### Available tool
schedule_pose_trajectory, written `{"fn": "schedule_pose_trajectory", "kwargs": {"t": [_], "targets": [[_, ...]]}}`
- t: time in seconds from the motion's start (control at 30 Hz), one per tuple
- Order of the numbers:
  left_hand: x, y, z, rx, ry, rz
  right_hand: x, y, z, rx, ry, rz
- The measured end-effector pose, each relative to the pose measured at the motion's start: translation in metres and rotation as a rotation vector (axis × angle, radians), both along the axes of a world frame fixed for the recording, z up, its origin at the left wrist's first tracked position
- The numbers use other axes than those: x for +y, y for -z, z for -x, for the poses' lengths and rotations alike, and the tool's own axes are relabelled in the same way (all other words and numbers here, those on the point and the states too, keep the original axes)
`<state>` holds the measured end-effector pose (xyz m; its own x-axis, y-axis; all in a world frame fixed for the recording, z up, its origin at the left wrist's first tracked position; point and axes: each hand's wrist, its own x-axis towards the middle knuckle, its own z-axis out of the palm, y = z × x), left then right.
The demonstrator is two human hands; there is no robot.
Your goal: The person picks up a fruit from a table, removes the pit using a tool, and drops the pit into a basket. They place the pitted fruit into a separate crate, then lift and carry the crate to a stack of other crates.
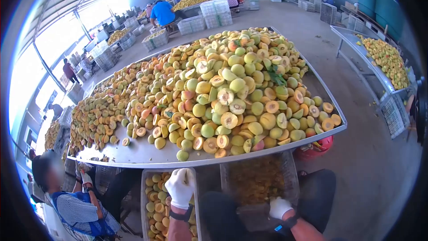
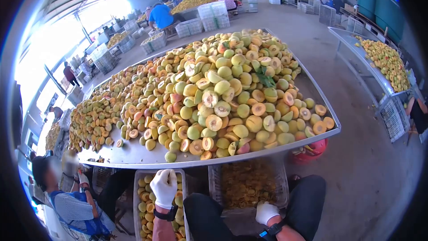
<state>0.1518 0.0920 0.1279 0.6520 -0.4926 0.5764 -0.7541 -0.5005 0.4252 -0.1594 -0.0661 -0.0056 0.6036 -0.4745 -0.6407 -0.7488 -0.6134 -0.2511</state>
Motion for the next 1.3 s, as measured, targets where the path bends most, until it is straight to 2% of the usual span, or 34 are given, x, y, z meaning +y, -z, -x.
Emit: {"fn": "schedule_pose_trajectory", "kwargs": {"t": [0.07, 0.1, 0.17, 0.2, 0.27, 0.4, 0.47, 0.6, 0.7, 0.77, 0.8, 0.87, 0.93, 1.0, 1.07, 1.13, 1.17, 1.27, 1.3], "targets": [[-0.031, -0.013, 0.001, 0.006, 0.112, -0.048, -0.002, -0.010, -0.002, -0.011, -0.024, -0.009], [-0.049, -0.008, -0.009, -0.088, 0.189, -0.074, 0.002, -0.005, 0.000, -0.072, 0.053, 0.025], [-0.079, 0.001, -0.025, -0.018, 0.190, -0.333, 0.009, 0.015, 0.008, -0.211, 0.199, 0.079], [-0.091, 0.003, -0.031, -0.025, 0.188, -0.330, 0.009, 0.017, 0.012, -0.218, 0.197, 0.083], [-0.112, 0.006, -0.039, 0.059, 0.141, -0.691, 0.008, 0.017, 0.018, -0.076, 0.016, 0.036], [-0.130, 0.010, -0.041, 0.098, 0.115, -0.777, 0.006, -0.017, 0.015, -0.097, 0.081, -0.011], [-0.131, 0.010, -0.035, 0.135, 0.027, -0.768, 0.005, -0.017, 0.016, -0.089, 0.086, -0.025], [-0.131, 0.014, -0.040, 0.409, -0.107, -0.659, 0.006, -0.015, 0.021, -0.072, 0.030, -0.013], [-0.133, 0.010, -0.032, 0.419, -0.164, -0.624, 0.007, -0.011, 0.024, -0.119, 0.051, -0.011], [-0.134, 0.017, -0.028, 0.441, -0.227, -0.663, 0.008, -0.010, 0.023, -0.331, 0.184, 0.078], [-0.135, 0.027, -0.028, 0.409, -0.213, -0.613, 0.007, -0.009, 0.023, -0.328, 0.175, 0.066], [-0.138, 0.032, -0.030, 0.403, -0.215, -0.586, 0.004, -0.008, 0.028, -0.120, 0.041, 0.048], [-0.139, 0.045, -0.038, 0.364, -0.210, -0.540, 0.007, -0.009, 0.028, -0.128, 0.027, 0.052], [-0.135, 0.046, -0.045, 0.381, -0.159, -0.436, 0.005, -0.006, 0.030, -0.263, 0.117, 0.029], [-0.127, 0.041, -0.047, 0.367, -0.122, -0.223, 0.002, 0.013, 0.033, -0.482, 0.186, 0.103], [-0.112, 0.016, -0.047, 0.535, -0.073, -0.094, -0.003, 0.001, 0.034, -0.632, 0.238, 0.146], [-0.099, 0.002, -0.044, 0.787, 0.025, 0.056, -0.005, 0.020, 0.038, -0.728, 0.254, 0.158], [-0.067, -0.048, 0.001, 1.546, 0.325, 0.555, -0.008, -0.018, 0.030, -0.791, 0.287, -0.046], [-0.058, -0.059, 0.026, 1.659, 0.389, 0.637, -0.004, -0.034, 0.027, -0.896, 0.303, -0.100]]}}
